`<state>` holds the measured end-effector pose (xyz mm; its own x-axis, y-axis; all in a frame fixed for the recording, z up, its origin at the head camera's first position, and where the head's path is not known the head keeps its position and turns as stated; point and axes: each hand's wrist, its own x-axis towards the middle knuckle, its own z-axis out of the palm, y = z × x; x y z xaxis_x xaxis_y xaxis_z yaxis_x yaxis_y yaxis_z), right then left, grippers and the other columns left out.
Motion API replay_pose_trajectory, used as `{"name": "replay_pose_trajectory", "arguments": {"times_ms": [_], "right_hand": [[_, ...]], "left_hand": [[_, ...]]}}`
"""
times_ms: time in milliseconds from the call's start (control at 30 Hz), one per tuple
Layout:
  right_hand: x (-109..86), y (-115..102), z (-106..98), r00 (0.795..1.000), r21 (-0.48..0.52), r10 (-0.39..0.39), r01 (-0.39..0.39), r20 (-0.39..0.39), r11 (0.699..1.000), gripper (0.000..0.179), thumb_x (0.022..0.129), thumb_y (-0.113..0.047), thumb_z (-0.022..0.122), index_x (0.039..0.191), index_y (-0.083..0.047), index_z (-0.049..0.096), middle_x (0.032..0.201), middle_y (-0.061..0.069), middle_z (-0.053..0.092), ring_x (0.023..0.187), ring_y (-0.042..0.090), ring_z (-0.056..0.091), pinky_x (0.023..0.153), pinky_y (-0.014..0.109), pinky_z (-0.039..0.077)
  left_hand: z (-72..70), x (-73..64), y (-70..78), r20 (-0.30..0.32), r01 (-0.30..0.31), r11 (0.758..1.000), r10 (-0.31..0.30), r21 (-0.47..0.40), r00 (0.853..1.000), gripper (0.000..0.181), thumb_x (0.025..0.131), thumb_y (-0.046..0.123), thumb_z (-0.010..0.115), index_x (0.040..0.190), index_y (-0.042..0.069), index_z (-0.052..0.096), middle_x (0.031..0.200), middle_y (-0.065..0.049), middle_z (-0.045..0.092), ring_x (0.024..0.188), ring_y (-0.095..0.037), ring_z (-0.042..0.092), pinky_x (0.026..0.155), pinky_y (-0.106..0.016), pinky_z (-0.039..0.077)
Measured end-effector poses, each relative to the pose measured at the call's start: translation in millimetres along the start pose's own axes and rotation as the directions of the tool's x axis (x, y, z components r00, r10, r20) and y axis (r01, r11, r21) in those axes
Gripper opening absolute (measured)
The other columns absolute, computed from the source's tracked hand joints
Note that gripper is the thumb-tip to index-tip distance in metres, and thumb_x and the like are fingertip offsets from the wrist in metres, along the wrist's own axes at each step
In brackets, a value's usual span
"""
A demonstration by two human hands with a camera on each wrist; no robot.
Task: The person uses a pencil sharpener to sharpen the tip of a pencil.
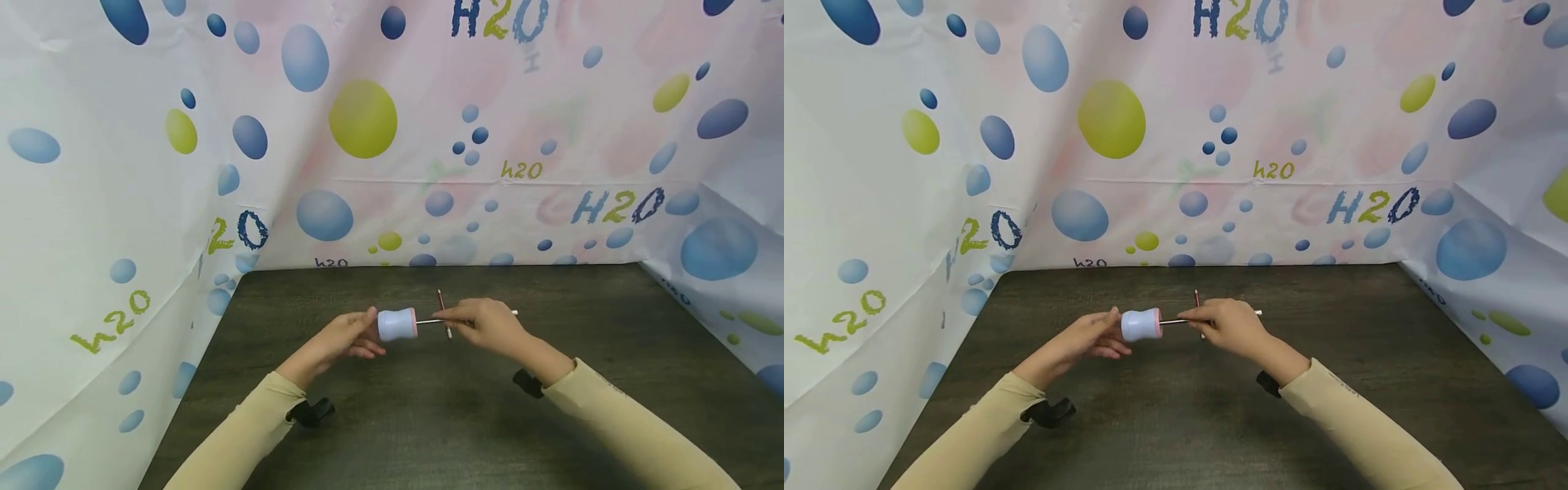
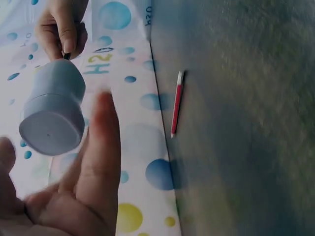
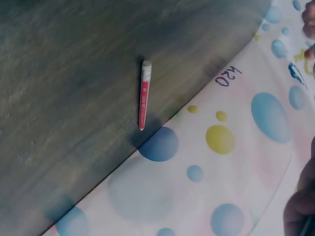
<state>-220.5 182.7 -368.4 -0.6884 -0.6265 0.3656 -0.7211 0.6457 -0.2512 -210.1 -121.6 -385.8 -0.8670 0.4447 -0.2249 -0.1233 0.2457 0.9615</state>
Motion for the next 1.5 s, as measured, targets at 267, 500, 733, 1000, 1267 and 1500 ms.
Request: {"name": "replay_pose_trajectory", "arguments": {"times_ms": [267,500,733,1000,1267,1500], "right_hand": [[-0.2,-0.5,6.5,0.966,-0.181,-0.164,0.129,-0.198,0.975,0.031,0.080,0.002,0.078,0.102,-0.020,0.084,0.059,-0.004,0.054,0.057,-0.004,0.013,0.052,0.014,0.007],[4.0,-3.0,2.2,0.985,-0.069,-0.061,0.051,-0.163,0.996,0.025,0.085,0.000,0.077,0.103,-0.017,0.084,0.082,0.000,0.079,0.053,-0.004,0.016,0.051,0.015,0.008],[9.9,1.2,1.0,0.957,0.347,0.202,-0.265,0.207,0.900,0.025,0.099,-0.010,0.066,0.119,0.000,0.075,0.076,0.020,0.074,0.047,0.003,0.033,0.046,0.018,0.029],[7.7,5.0,6.8,0.951,0.337,0.175,-0.257,0.255,0.906,0.029,0.101,-0.015,0.064,0.125,-0.002,0.073,0.084,0.015,0.077,0.052,0.004,0.031,0.049,0.021,0.029],[-0.8,-1.9,9.0,0.975,-0.171,-0.175,0.151,-0.136,0.974,0.028,0.085,-0.008,0.079,0.112,-0.016,0.080,0.067,-0.002,0.060,0.053,-0.001,0.024,0.050,0.015,0.017],[-2.0,-0.5,10.8,0.920,-0.317,-0.330,0.255,-0.211,0.913,0.035,0.075,0.004,0.079,0.103,-0.018,0.082,0.059,-0.004,0.048,0.058,0.001,0.010,0.056,0.017,0.004]], "left_hand": [[10.7,5.6,-0.5,0.032,-0.011,0.998,0.013,-0.058,0.999,0.070,0.101,0.035,0.064,0.145,-0.015,0.041,0.120,-0.039,0.067,0.085,-0.015,0.078,0.084,-0.034,0.065],[14.7,3.1,2.8,-0.111,-0.123,0.991,0.127,0.049,0.986,0.058,0.099,0.021,0.070,0.144,-0.009,0.049,0.125,-0.033,0.068,0.110,-0.041,0.073,0.094,-0.051,0.062],[20.7,-5.0,7.5,-0.193,-0.314,0.860,0.415,0.401,0.889,0.055,0.087,0.006,0.080,0.139,0.001,0.061,0.128,-0.027,0.069,0.112,-0.037,0.073,0.090,-0.033,0.064],[9.9,-4.2,0.4,-0.086,-0.305,0.887,0.354,0.347,0.931,0.076,0.089,0.013,0.081,0.153,0.002,0.039,0.138,-0.028,0.061,0.121,-0.040,0.066,0.097,-0.041,0.061],[-2.4,-0.5,-2.6,0.037,0.016,0.999,-0.015,-0.030,0.999,0.086,0.102,0.061,0.045,0.144,-0.015,0.045,0.125,-0.034,0.068,0.091,-0.017,0.078,0.082,-0.030,0.065],[2.6,-2.1,-1.2,0.083,0.008,0.999,-0.005,-0.037,0.997,0.066,0.107,0.037,0.052,0.143,-0.017,0.046,0.122,-0.037,0.067,0.087,-0.012,0.078,0.079,-0.026,0.065]]}}
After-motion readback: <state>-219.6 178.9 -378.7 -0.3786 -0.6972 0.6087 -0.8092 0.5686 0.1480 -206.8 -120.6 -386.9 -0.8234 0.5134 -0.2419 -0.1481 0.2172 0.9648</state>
